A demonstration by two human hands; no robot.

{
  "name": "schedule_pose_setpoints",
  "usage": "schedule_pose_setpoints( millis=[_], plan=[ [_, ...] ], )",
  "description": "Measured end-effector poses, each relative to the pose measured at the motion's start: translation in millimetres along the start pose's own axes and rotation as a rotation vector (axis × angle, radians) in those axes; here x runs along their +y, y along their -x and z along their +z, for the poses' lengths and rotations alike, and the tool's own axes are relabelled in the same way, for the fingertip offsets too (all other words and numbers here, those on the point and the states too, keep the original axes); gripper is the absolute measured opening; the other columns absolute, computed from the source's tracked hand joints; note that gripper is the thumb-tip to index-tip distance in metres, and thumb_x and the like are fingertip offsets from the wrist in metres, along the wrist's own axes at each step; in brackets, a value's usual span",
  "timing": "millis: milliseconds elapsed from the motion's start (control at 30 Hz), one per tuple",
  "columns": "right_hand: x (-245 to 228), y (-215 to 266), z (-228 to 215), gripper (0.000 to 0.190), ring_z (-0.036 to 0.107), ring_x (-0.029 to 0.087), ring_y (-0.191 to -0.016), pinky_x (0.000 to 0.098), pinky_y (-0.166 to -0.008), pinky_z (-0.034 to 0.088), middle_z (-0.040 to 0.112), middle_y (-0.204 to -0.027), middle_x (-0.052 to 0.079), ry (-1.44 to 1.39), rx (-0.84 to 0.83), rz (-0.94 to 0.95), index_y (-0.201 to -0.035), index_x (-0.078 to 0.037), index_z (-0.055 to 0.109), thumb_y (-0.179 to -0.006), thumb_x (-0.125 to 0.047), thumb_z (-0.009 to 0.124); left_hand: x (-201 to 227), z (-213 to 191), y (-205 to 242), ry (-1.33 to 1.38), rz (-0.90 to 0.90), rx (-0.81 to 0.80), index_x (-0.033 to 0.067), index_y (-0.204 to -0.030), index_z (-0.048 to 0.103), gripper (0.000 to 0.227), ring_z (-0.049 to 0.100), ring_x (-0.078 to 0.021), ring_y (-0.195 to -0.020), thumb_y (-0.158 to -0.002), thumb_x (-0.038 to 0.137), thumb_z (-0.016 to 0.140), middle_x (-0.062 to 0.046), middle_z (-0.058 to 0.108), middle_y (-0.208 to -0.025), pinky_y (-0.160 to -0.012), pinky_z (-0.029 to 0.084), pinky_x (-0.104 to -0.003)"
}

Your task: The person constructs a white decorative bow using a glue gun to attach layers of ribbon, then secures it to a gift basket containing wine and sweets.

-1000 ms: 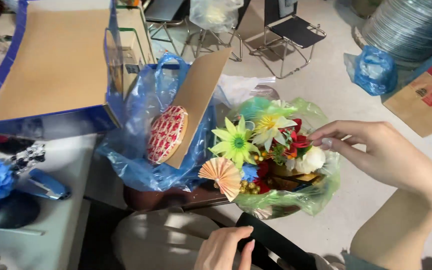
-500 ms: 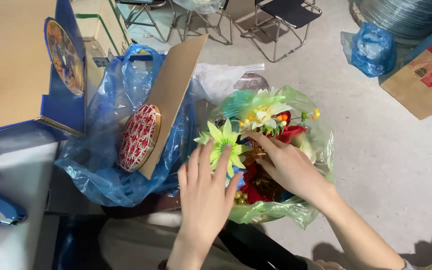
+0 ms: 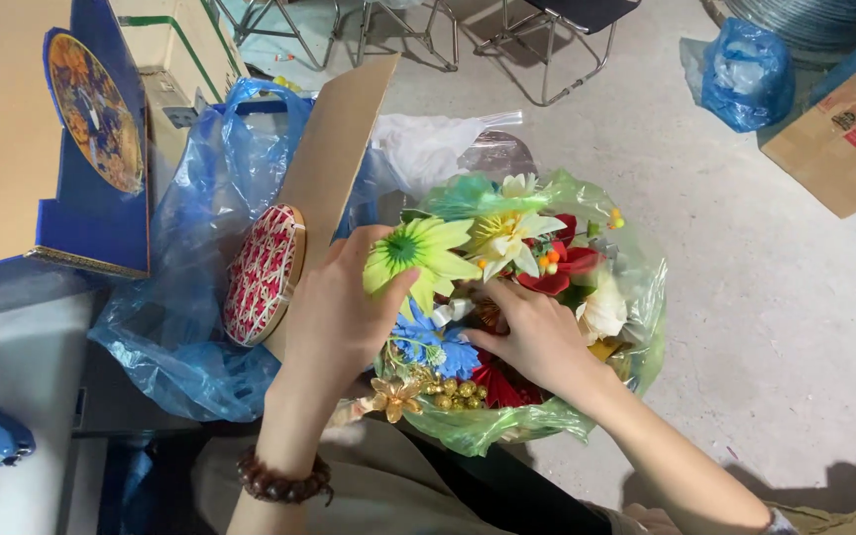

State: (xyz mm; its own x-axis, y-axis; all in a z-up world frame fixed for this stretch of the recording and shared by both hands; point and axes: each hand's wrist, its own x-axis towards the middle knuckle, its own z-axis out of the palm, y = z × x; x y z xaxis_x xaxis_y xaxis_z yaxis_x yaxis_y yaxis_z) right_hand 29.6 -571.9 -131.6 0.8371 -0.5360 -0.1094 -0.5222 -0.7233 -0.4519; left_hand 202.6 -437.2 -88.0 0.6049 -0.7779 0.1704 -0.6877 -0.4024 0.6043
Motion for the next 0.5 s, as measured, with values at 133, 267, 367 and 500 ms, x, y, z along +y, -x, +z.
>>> schedule_pose_setpoints(
  millis=[133,267,367,500],
  plan=[
    [18.6,-7.5,28.3,0.018,0.075,0.041,-0.089,0.0529,-0.074,0.060,0.078,-0.097,0.013,-0.015,0.067,-0.009,-0.104,-0.013,0.078,-0.088,-0.021,0.074,-4.7,-1.3,0.5,0.051,0.011,-0.003,0.0133,-0.133,0.063,0.050,0.070,-0.0544,-0.091,-0.090,0.035,0.076,-0.025,0.070,-0.108,-0.074,0.056,-0.061],
    [2.4,2.0,-11.5,0.015,0.077,0.038,-0.095,0.0504,-0.080,0.061,0.081,-0.096,0.012,-0.319,0.116,0.040,-0.101,-0.015,0.077,-0.088,-0.021,0.074,3.2,-10.7,6.6,0.108,0.047,0.076,-0.0009,-0.142,0.053,0.064,0.064,-0.0633,-0.100,-0.087,0.017,0.078,-0.037,0.063,-0.117,-0.075,0.053,-0.069],
    [21.8,-0.5,-13.8,0.011,0.075,0.027,-0.093,0.0488,-0.088,0.061,0.078,-0.092,0.014,-0.768,0.050,0.112,-0.103,-0.005,0.070,-0.097,-0.013,0.064,-3.4,2.8,29.5,0.131,0.097,0.232,-0.0054,-0.145,0.046,0.078,0.059,-0.0659,-0.105,-0.078,0.008,0.084,-0.039,0.052,-0.124,-0.080,0.054,-0.070],
    [33.1,2.8,-20.7,0.009,0.073,0.029,-0.085,0.0598,-0.092,0.064,0.069,-0.089,0.016,-1.487,-0.134,0.271,-0.102,-0.005,0.060,-0.104,-0.007,0.051,-39.7,62.1,116.4,-0.127,0.426,0.680,0.0081,-0.102,0.060,0.031,0.063,-0.0238,-0.087,-0.092,0.029,0.081,-0.010,0.065,-0.104,-0.074,0.049,-0.035]
  ],
)
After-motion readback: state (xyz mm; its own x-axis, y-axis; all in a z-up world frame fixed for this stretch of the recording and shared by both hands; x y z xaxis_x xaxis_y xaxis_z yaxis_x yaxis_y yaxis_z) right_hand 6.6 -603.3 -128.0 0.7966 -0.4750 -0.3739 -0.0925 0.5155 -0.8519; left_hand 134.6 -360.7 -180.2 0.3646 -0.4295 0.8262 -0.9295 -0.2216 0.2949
